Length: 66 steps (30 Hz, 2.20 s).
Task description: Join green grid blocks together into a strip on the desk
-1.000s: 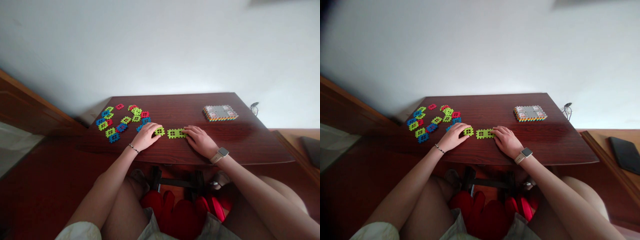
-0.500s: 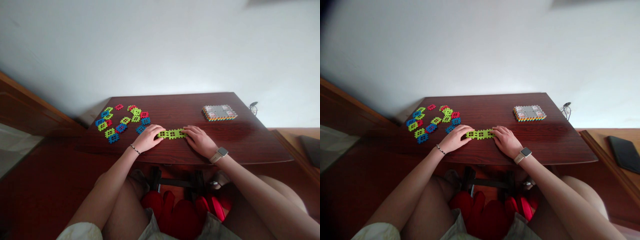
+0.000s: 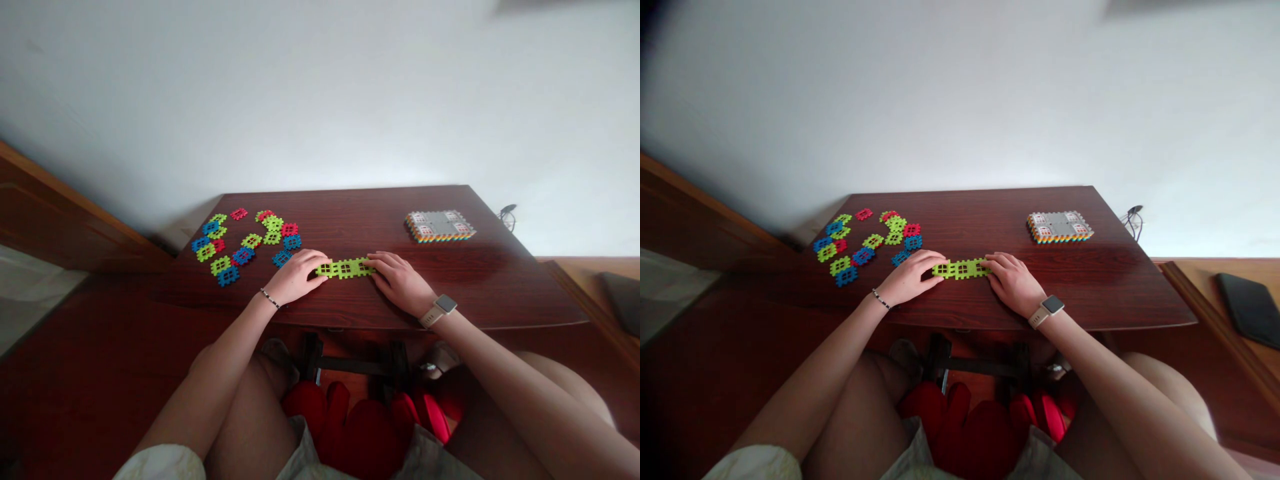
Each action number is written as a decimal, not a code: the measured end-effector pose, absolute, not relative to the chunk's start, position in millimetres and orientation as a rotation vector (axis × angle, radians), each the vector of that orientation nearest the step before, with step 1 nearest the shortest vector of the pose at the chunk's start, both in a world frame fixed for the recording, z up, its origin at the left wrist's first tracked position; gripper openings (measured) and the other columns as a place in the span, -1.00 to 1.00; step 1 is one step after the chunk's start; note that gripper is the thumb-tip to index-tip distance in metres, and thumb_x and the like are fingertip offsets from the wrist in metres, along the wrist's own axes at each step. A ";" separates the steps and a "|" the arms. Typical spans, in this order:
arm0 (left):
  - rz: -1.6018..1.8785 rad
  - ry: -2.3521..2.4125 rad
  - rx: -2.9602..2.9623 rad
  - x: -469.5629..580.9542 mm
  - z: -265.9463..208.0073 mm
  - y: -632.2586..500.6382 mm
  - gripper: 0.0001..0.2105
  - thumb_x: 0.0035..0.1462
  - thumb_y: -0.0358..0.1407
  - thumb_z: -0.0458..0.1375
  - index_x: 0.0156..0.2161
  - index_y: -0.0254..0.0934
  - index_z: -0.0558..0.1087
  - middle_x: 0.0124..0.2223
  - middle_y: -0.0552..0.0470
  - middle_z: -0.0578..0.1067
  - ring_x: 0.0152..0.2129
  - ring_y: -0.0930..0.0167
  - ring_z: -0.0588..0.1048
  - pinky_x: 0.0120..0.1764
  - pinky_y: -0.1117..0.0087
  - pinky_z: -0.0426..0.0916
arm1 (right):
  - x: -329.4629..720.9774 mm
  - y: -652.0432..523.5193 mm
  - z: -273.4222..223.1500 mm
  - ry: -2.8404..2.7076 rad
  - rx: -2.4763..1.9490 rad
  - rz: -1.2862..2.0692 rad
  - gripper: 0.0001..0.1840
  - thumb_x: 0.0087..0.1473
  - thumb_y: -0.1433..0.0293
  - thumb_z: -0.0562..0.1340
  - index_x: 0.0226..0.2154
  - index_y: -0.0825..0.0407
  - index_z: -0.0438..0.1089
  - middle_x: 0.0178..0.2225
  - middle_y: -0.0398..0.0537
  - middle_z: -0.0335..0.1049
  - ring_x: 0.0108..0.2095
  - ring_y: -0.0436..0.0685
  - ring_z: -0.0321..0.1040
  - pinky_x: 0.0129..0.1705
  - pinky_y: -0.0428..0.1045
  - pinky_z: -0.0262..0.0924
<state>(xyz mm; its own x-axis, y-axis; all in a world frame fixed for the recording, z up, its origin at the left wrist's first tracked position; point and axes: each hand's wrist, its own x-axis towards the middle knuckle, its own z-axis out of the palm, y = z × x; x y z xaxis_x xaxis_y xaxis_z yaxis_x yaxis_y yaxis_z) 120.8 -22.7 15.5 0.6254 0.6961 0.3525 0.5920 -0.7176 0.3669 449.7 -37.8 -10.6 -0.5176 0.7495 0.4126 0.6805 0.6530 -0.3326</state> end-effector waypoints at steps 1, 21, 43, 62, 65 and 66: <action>0.712 1.056 2.634 120.5 15.5 -22.7 -0.70 0.40 -0.31 0.28 0.20 -0.15 0.54 0.19 -0.11 0.59 0.15 0.18 0.54 0.29 -0.01 0.46 | 449.7 -37.8 -10.7 -2.345 -1.110 0.171 -0.61 0.46 0.38 0.15 0.23 -0.06 0.49 0.25 0.14 0.51 0.28 0.39 0.42 0.35 0.41 0.35; 0.706 1.049 2.621 120.4 15.8 -24.2 -0.71 0.39 -0.32 0.28 0.17 -0.13 0.57 0.18 -0.11 0.59 0.15 0.18 0.55 0.29 0.00 0.48 | 448.4 -38.9 -7.9 -2.342 -1.106 0.172 -0.60 0.45 0.39 0.15 0.23 -0.08 0.50 0.25 0.15 0.52 0.28 0.40 0.43 0.35 0.41 0.36; 0.712 1.049 2.617 124.6 19.1 -27.1 -0.71 0.40 -0.32 0.27 0.19 -0.12 0.56 0.19 -0.10 0.58 0.16 0.18 0.54 0.29 0.00 0.48 | 448.7 -38.7 -9.6 -2.349 -1.115 0.157 -0.61 0.46 0.38 0.15 0.23 -0.08 0.49 0.26 0.12 0.52 0.29 0.40 0.42 0.35 0.41 0.36; 0.715 1.048 2.672 127.2 14.3 -25.5 -0.72 0.38 -0.33 0.31 0.16 -0.15 0.57 0.16 -0.10 0.59 0.12 0.18 0.55 0.25 0.01 0.49 | 448.4 -38.2 -9.8 -2.339 -1.106 0.169 -0.61 0.44 0.40 0.17 0.23 -0.05 0.50 0.26 0.16 0.52 0.28 0.41 0.42 0.35 0.41 0.35; 0.710 1.049 2.676 127.7 14.2 -25.6 -0.71 0.37 -0.33 0.31 0.16 -0.15 0.57 0.15 -0.10 0.58 0.12 0.18 0.55 0.25 0.02 0.49 | 448.4 -38.2 -10.1 -2.339 -1.108 0.165 -0.61 0.45 0.39 0.16 0.23 -0.05 0.50 0.26 0.15 0.52 0.28 0.40 0.42 0.36 0.41 0.35; 0.708 1.047 2.677 127.8 14.3 -25.6 -0.71 0.37 -0.32 0.32 0.16 -0.16 0.57 0.16 -0.11 0.58 0.12 0.18 0.55 0.25 0.02 0.49 | 448.4 -38.2 -10.3 -2.341 -1.107 0.161 -0.62 0.46 0.39 0.16 0.23 -0.05 0.49 0.26 0.15 0.52 0.29 0.40 0.42 0.36 0.40 0.35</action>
